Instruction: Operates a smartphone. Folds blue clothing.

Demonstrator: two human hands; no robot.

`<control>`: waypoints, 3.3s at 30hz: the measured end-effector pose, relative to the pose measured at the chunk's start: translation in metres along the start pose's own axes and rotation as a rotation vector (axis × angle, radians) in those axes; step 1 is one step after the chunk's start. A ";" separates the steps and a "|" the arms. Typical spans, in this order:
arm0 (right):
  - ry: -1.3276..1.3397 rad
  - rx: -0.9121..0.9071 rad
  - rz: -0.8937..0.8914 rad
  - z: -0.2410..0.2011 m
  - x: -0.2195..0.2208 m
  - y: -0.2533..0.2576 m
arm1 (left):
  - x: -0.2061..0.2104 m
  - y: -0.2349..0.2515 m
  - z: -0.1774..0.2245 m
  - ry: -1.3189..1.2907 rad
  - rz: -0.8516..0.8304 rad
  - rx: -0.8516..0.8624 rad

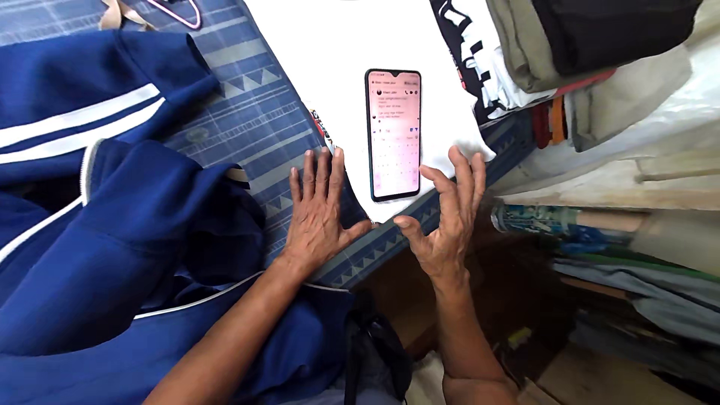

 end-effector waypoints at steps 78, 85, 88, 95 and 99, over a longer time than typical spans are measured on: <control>-0.013 -0.024 -0.041 -0.006 0.014 0.012 | -0.001 0.000 0.001 0.016 0.020 0.012; -0.013 -0.006 -0.061 -0.003 0.016 0.016 | -0.001 0.000 0.001 0.016 0.017 0.010; -0.009 -0.007 -0.070 -0.003 0.017 0.015 | -0.001 0.000 0.001 0.013 0.020 0.013; -0.008 -0.012 -0.076 -0.005 0.018 0.018 | -0.001 0.000 0.000 0.019 0.015 0.009; -0.011 -0.002 -0.105 -0.004 0.022 0.018 | 0.000 0.000 0.000 0.013 0.016 0.011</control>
Point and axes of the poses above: each hand's wrist, its own y-axis towards the middle knuckle, its own x-axis out of the palm, z = x × y, the point moved 7 cm from there along y, towards the middle knuckle, and after that the axes turned 11 degrees about -x, right-handed, at the moved point
